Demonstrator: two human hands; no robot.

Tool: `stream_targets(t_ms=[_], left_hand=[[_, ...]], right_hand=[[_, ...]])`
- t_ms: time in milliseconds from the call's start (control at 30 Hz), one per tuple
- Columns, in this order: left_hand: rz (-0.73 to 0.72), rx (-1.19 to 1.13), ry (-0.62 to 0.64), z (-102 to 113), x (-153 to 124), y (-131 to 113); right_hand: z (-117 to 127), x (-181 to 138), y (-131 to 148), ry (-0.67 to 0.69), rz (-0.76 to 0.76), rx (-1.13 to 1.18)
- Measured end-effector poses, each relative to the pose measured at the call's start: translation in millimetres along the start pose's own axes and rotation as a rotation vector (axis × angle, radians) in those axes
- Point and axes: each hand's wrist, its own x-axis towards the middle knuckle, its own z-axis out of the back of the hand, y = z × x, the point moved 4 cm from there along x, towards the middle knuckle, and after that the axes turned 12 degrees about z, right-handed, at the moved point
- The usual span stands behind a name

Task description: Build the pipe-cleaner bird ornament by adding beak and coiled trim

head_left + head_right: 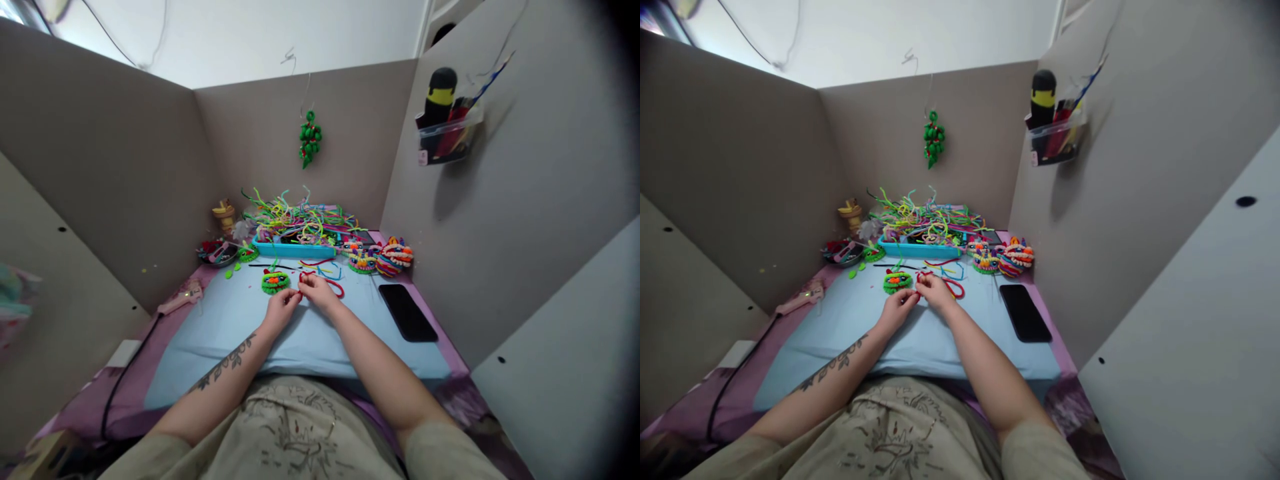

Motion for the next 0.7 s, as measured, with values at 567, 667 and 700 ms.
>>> stream_targets(t_ms=[567, 667, 700], left_hand=[[0.127, -0.214, -0.032, 4.2, 5.7, 10.5], [0.147, -0.272, -0.093, 9.6, 8.1, 14.3], [0.151, -0.291, -0.112, 11.3, 8.9, 15.4]], right_hand=[[-1.4, 2.9, -8.1, -0.179, -0.136, 0.277], [-1.9, 1.4, -2.8, -0.13, -0.102, 0.239], [-2.5, 0.6, -0.2, -0.104, -0.086, 0.222]])
